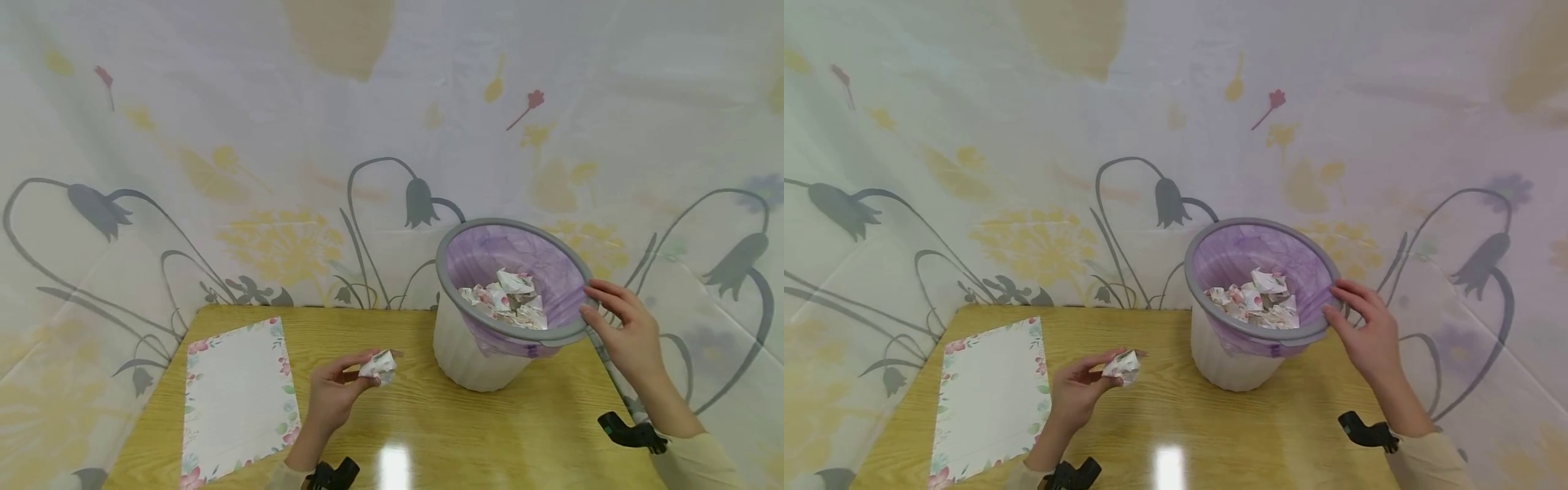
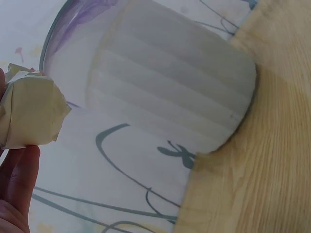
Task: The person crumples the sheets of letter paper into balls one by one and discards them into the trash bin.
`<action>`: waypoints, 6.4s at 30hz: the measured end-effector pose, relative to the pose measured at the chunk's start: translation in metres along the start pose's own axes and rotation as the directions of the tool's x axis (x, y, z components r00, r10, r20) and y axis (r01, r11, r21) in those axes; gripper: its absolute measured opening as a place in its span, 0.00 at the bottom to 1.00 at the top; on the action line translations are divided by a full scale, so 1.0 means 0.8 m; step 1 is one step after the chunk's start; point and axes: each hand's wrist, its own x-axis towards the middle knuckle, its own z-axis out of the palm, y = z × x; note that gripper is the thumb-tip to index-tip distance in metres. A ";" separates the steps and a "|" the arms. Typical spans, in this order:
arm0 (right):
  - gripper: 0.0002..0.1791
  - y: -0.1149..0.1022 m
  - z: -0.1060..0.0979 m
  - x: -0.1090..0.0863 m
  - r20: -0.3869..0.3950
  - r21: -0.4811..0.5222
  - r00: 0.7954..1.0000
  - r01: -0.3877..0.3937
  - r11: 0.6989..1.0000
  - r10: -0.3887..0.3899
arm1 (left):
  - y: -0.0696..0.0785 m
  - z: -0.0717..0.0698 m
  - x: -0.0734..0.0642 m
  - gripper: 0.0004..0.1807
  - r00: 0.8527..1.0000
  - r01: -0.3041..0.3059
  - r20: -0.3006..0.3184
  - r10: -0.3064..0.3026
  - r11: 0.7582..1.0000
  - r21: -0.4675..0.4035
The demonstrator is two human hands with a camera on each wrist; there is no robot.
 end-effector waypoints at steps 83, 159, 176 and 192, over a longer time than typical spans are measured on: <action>0.12 0.010 0.014 -0.006 -0.141 0.066 0.990 0.040 0.997 -0.030 | 0.044 0.170 0.336 0.18 0.684 -0.030 0.648 -0.336 0.874 0.485; 0.16 0.001 0.026 -0.033 -0.268 0.092 0.962 -0.024 0.996 0.047 | 0.040 0.015 0.151 0.11 0.848 0.073 0.497 -0.187 0.968 0.239; 0.17 -0.007 0.046 -0.099 -0.316 0.122 0.947 -0.020 0.992 0.058 | 0.004 -0.111 -0.005 0.11 0.896 0.444 -0.176 -0.408 0.799 0.405; 0.12 -0.026 0.151 -0.199 -0.152 0.287 0.976 -0.107 0.952 0.155 | 0.021 -0.236 -0.089 0.19 0.783 0.617 -0.505 -0.363 0.347 0.707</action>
